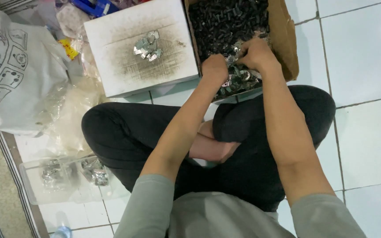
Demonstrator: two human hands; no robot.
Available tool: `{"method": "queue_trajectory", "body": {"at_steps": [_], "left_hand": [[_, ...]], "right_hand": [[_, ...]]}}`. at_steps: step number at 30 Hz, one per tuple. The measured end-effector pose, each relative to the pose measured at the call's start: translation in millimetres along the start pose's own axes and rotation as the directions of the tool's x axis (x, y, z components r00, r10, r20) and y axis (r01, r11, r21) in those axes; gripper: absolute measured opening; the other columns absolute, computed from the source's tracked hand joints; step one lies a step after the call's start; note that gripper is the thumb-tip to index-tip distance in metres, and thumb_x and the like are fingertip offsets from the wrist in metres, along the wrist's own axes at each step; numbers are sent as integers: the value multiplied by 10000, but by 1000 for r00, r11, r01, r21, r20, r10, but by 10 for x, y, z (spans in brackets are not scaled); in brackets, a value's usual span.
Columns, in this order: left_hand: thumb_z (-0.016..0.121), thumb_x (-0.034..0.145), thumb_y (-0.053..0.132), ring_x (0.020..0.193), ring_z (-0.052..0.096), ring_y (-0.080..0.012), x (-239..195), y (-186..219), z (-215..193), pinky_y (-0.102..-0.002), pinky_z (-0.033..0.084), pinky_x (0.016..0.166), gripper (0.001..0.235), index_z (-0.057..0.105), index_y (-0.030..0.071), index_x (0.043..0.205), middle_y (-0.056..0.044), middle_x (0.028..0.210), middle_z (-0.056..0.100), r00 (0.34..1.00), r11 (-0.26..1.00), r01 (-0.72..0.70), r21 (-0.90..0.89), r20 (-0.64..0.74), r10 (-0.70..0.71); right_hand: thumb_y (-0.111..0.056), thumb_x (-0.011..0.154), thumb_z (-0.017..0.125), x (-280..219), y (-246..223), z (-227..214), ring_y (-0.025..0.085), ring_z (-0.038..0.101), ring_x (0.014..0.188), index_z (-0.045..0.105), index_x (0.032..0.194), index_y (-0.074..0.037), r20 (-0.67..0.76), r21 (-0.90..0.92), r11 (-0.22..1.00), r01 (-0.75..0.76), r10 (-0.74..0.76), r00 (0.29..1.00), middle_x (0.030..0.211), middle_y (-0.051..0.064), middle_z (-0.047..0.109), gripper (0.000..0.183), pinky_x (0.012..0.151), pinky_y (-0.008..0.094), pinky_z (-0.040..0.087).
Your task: The person sits cross-legged on the floor and sorts small metallic parts by hand. They pick up items from a cardboard box, separate them, and place selected pieces onto a white surface while leaving others in the box.
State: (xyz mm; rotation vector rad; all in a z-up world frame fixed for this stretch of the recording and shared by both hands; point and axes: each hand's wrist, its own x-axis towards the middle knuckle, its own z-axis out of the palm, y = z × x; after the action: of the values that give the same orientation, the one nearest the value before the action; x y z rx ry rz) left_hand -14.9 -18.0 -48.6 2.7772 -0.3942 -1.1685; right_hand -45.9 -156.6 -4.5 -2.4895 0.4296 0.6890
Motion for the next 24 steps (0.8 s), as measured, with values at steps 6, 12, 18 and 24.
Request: {"method": "queue_trajectory", "body": {"at_steps": [6,12,18,24], "left_hand": [[748,804,20,790,742,-252,-3,-6,12,-355,611,653,119,748,94,897,-75,894,740,996,999,-32,-15,86,33],[599,917,-30,498,390,-149,-70,3,-164,-315,327,454,319,462,175,715,-23,663,457,968,989,-97,-115,218,121],[499,900,30,668,497,-179,-500,-90,-572,-369,373,568,226,714,61,963,-82,931,616,980,756,-143,-638,15,198],[684,901,264,781,636,-178,-74,-208,-242,-337,492,661,264,830,55,969,-80,923,718,971,694,-238,-680,-152,185]], "right_hand": [[-116,918,766,-394,-322,-333,400,669,933,757,1238,-142,61,135,985,-108,101,993,1416,195,597,322,727,499,566],[-251,901,824,-226,-44,-223,371,625,1066,811,1080,-83,-81,79,993,89,-82,993,1259,165,686,246,875,543,524],[-279,995,769,-229,-5,-276,192,655,816,829,1057,-106,-141,234,948,217,-187,972,989,88,772,194,673,407,529],[-281,1053,699,-349,-109,-365,196,658,793,813,1116,-111,-161,296,931,212,-170,972,989,91,770,214,682,404,534]]}}
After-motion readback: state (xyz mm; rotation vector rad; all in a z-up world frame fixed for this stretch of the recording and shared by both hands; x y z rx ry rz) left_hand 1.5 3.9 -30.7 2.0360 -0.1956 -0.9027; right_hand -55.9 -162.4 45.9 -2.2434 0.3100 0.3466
